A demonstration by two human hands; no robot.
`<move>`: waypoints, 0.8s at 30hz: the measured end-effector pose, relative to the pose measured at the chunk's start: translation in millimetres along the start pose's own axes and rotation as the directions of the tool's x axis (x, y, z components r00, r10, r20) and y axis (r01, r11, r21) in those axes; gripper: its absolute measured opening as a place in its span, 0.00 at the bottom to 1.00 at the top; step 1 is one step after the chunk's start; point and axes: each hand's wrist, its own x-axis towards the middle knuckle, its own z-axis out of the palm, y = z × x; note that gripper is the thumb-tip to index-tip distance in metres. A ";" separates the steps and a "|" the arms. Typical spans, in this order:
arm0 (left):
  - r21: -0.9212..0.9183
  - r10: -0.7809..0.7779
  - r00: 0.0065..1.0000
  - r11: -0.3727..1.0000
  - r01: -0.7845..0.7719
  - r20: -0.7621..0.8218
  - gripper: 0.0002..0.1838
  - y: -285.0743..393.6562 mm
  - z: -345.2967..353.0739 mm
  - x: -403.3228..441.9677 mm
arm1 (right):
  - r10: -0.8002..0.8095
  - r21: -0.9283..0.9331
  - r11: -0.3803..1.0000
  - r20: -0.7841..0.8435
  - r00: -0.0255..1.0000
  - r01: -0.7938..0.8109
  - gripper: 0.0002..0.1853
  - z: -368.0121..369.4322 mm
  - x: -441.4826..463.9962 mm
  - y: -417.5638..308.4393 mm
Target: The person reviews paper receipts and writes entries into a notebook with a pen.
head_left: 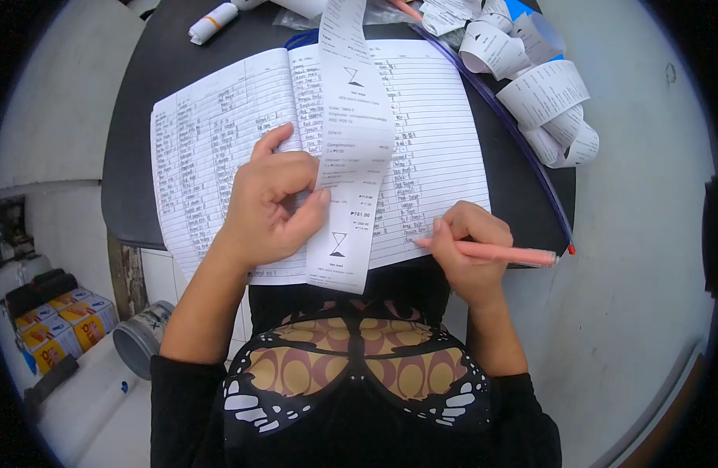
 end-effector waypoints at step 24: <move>0.002 -0.014 1.000 1.000 0.014 0.000 0.09 3.0 0.0 0.9 | 0.009 -0.014 1.000 -0.015 1.000 -0.010 0.14 -1.3 -1.0 0.9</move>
